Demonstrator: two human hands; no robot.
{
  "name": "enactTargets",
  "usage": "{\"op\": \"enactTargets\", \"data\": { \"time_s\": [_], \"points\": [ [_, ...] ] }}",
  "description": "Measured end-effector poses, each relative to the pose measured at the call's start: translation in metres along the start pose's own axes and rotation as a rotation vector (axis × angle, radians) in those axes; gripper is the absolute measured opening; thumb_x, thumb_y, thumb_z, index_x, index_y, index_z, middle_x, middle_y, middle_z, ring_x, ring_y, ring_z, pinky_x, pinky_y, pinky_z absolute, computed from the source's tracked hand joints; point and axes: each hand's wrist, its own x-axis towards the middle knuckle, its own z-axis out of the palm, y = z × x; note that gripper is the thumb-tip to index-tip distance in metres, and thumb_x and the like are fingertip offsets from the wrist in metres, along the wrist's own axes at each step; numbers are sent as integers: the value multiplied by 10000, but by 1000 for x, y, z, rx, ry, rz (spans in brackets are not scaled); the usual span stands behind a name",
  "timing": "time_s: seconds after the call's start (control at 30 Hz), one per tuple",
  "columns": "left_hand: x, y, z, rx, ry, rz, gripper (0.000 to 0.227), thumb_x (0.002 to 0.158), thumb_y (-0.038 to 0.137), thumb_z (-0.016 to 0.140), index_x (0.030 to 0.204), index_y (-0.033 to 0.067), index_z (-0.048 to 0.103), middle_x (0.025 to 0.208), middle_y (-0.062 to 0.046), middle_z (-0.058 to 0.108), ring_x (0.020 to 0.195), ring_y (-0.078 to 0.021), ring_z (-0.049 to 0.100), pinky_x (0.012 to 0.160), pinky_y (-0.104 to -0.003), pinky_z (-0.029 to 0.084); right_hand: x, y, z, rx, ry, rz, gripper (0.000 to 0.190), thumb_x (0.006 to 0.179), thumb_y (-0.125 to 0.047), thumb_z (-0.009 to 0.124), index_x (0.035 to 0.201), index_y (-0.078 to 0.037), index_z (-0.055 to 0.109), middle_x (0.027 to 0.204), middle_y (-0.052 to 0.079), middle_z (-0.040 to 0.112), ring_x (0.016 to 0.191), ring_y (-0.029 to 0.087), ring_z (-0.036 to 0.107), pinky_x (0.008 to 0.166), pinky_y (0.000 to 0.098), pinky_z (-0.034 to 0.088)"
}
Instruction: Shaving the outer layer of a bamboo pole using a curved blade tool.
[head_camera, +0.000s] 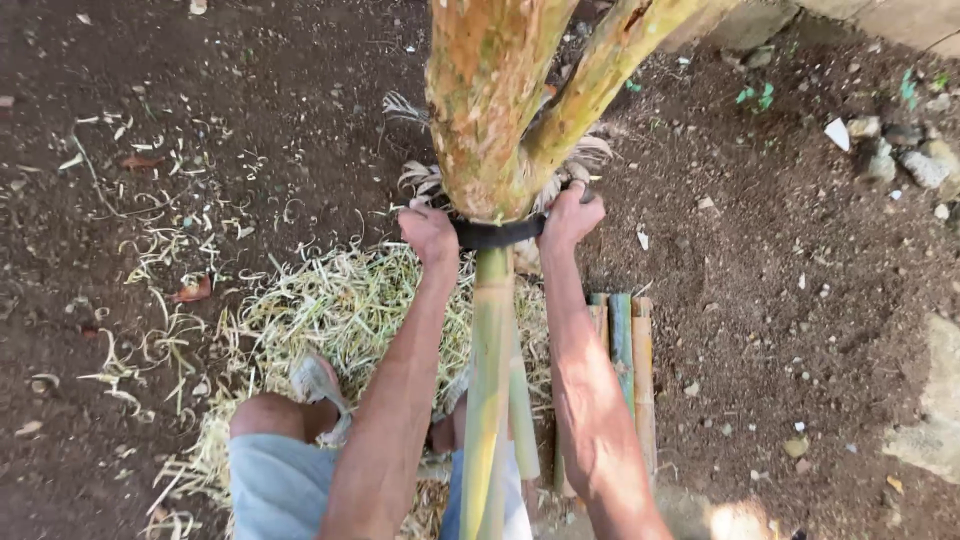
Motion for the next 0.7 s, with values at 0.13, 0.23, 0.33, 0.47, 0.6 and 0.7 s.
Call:
{"op": "enactTargets", "data": {
  "time_s": [0.13, 0.23, 0.33, 0.47, 0.6, 0.7],
  "points": [
    [-49, 74, -18, 192, -1, 21, 278, 1027, 207, 494, 905, -43, 506, 844, -143, 577, 656, -217, 568, 508, -380, 495, -5, -5, -1, -12, -23, 44, 248, 918, -180, 585, 906, 62, 530, 603, 112, 579, 466, 225, 584, 444, 383, 481],
    [-87, 129, -33, 367, -75, 139, 307, 996, 211, 513, 851, -59, 503, 807, -159, 635, 626, -230, 621, 448, -402, 534, -6, 11, -13, -44, -72, 3, 254, 935, -116, 561, 854, 124, 573, 652, 131, 626, 532, 210, 615, 500, 360, 495],
    [-124, 179, -46, 336, -156, 84, 298, 1000, 199, 492, 846, -55, 472, 783, -170, 618, 604, -287, 600, 458, -466, 510, -25, 23, -37, 135, -22, 185, 136, 906, -85, 554, 944, 23, 479, 723, 61, 589, 542, 164, 594, 463, 349, 516],
    [-134, 150, -72, 490, -135, 206, 298, 1047, 178, 464, 856, -51, 487, 735, -198, 595, 620, -331, 569, 630, -512, 451, -46, 40, -73, 276, 25, 278, 89, 925, -49, 562, 899, 17, 509, 676, 56, 565, 511, 146, 526, 426, 316, 417],
    [-138, 131, -82, 567, -105, 351, 300, 1052, 161, 473, 847, -56, 512, 733, -204, 571, 654, -333, 537, 694, -512, 415, -59, 28, -84, 351, -7, 253, 151, 951, -82, 561, 860, -19, 459, 640, 68, 534, 471, 141, 502, 384, 311, 390],
    [-142, 143, -81, 519, -99, 278, 294, 1044, 164, 464, 844, -47, 509, 733, -189, 569, 647, -313, 546, 655, -497, 427, -54, 34, -83, 334, -2, 153, 148, 957, -79, 566, 858, -5, 484, 643, 62, 515, 459, 138, 489, 386, 303, 403]
  ]
}}
